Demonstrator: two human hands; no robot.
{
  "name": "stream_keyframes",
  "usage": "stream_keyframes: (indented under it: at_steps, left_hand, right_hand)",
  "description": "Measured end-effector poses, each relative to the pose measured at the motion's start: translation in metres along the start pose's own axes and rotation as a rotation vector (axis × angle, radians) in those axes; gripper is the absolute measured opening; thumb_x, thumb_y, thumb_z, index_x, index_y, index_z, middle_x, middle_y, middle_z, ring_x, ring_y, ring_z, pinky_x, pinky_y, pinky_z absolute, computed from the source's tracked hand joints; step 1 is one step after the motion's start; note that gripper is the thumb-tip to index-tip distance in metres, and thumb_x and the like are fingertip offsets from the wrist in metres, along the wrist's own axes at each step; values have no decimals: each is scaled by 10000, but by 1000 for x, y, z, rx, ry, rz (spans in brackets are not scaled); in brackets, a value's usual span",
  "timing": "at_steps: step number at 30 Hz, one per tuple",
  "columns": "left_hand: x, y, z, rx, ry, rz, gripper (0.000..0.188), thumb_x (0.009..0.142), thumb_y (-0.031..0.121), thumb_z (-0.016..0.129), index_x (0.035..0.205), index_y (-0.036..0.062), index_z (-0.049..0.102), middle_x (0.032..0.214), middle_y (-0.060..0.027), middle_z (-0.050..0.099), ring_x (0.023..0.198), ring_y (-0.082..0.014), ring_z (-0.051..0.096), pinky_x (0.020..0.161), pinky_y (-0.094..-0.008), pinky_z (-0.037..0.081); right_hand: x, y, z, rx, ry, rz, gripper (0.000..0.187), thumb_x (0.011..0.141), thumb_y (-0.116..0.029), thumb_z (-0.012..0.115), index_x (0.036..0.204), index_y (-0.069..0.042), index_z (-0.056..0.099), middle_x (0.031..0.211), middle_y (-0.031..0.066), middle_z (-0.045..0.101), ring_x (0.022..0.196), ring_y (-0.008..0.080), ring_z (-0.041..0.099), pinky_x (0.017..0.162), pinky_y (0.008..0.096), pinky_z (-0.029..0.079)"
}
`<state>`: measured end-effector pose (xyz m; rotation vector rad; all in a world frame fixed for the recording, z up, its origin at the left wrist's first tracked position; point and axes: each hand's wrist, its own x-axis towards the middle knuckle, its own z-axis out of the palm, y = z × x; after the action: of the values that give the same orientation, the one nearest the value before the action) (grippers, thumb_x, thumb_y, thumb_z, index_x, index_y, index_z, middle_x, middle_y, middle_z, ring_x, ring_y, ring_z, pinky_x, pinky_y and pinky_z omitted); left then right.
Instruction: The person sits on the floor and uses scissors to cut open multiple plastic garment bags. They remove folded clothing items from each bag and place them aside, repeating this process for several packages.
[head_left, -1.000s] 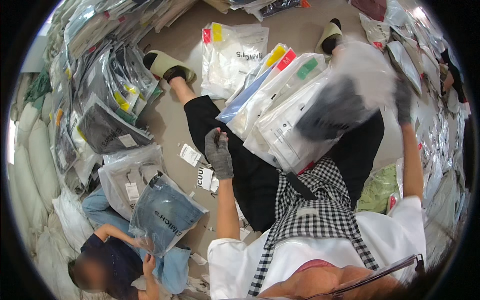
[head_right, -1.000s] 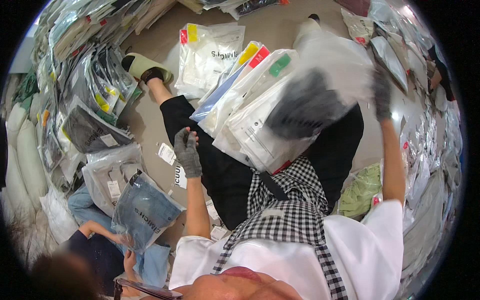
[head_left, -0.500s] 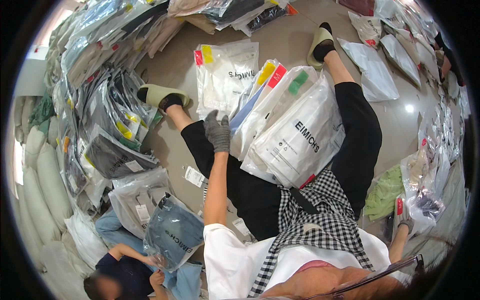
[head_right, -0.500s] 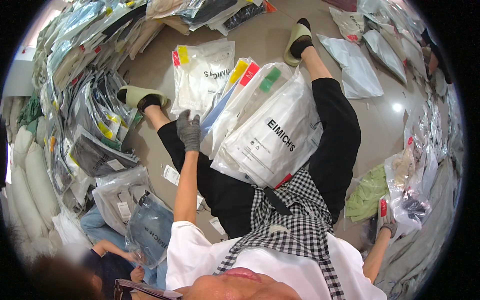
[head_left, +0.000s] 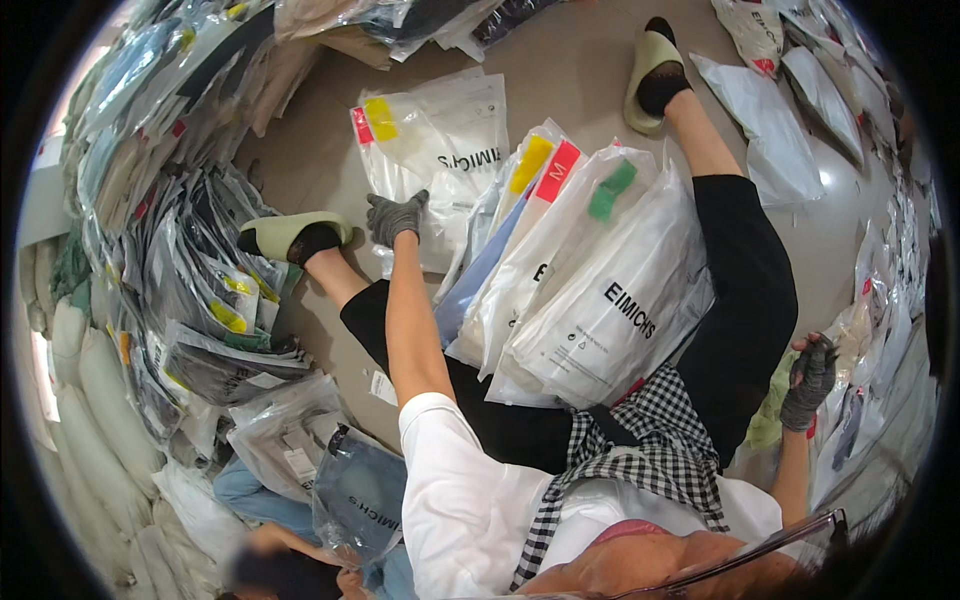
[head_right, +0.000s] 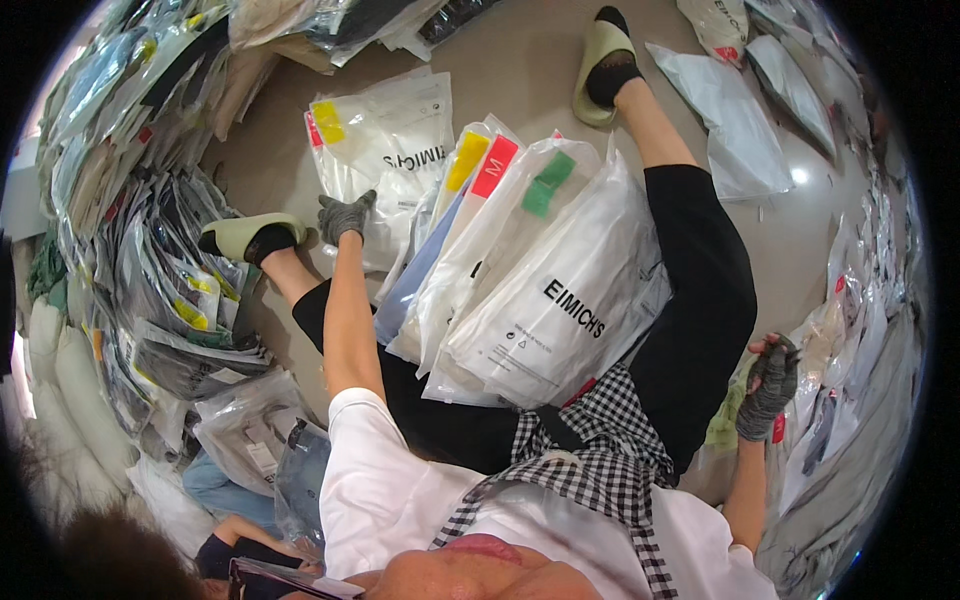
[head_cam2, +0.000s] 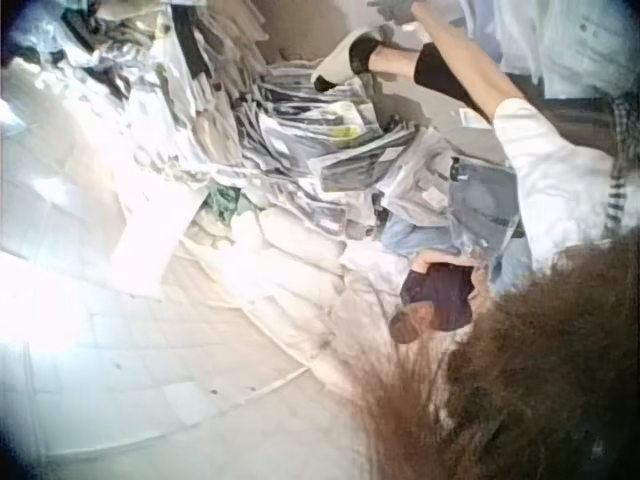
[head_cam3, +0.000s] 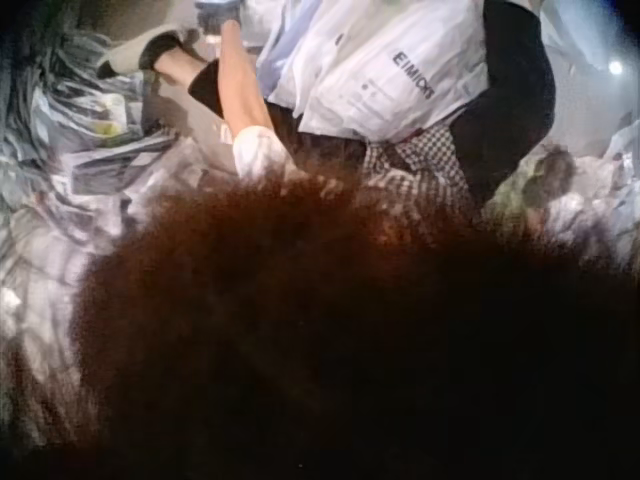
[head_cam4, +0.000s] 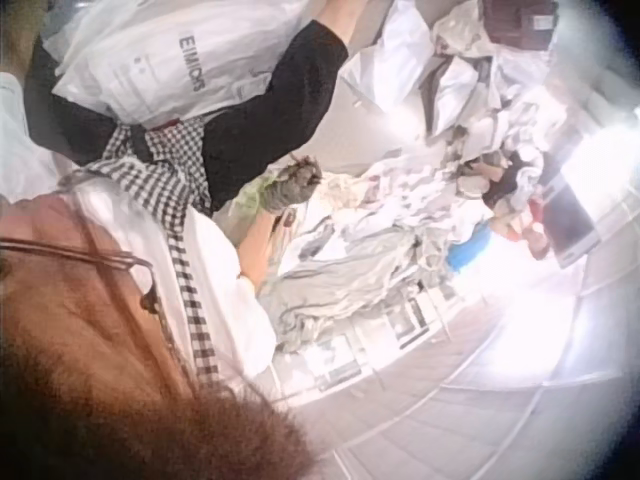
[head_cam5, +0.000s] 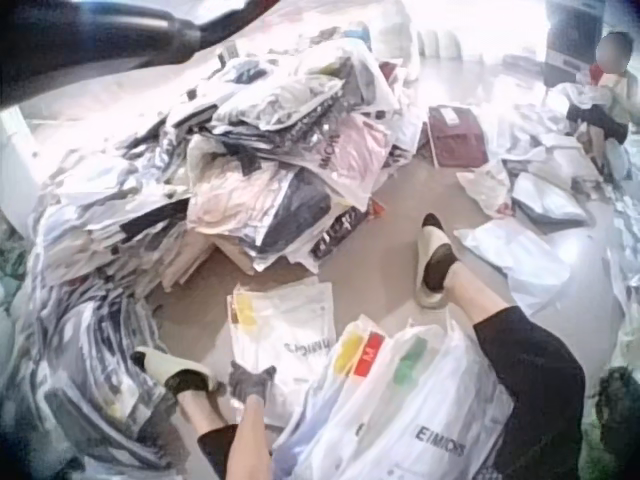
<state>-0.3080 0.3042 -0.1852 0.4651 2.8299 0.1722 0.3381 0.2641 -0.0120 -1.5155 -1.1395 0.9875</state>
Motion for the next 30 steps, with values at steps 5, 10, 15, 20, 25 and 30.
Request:
stream_keyframes:
  at_steps: [5, 10, 15, 20, 25, 30]
  left_hand:
    - [52, -52, -7, -713, 32, 217, 475, 613, 236, 796, 937, -76, 643, 839, -166, 668, 742, -251, 617, 732, -342, 478]
    - [-81, 33, -208, -872, -67, 739, 320, 699, 132, 758, 952, -31, 649, 848, -55, 659, 729, -156, 578, 720, -304, 467]
    - [-207, 61, -326, -1080, -498, 735, 347, 689, 137, 735, 983, -16, 633, 901, -64, 648, 762, -152, 610, 726, -289, 495]
    - [-265, 51, -283, -937, -853, 647, 444, 671, 207, 768, 1015, -34, 624, 880, -85, 657, 749, -154, 625, 708, -287, 513]
    - [-224, 10, -139, -336, -489, 879, 548, 716, 359, 729, 1116, 7, 600, 1050, -151, 641, 963, -247, 615, 855, -335, 471]
    - [-224, -70, -90, -474, 170, 722, 370, 749, 187, 679, 1080, 41, 602, 1011, -142, 605, 939, -283, 582, 834, -368, 457]
  right_hand:
    - [-12, 6, 50, 73, -168, 73, 219, 953, -210, 485, 1024, -23, 573, 789, 86, 644, 399, 15, 323, 390, 161, 243]
    - [-21, 4, 39, 157, -174, 86, 206, 950, -212, 493, 1013, -34, 578, 781, 80, 641, 413, 10, 332, 399, 158, 240]
    - [-28, -24, 55, 329, -240, 33, 203, 944, -224, 506, 1017, -50, 580, 796, 65, 643, 453, 9, 345, 421, 162, 245]
    - [-52, -73, 78, 394, -334, -356, 279, 936, -267, 512, 1049, -19, 570, 991, 174, 636, 466, 34, 358, 449, 163, 299]
    - [-64, -92, 118, 142, -666, -495, 173, 904, -111, 543, 1034, -10, 594, 1047, 144, 630, 970, 220, 604, 859, 292, 462]
    - [-57, -25, 184, -196, -837, -419, 162, 836, -84, 612, 979, -11, 599, 966, 129, 633, 874, 254, 635, 753, 322, 501]
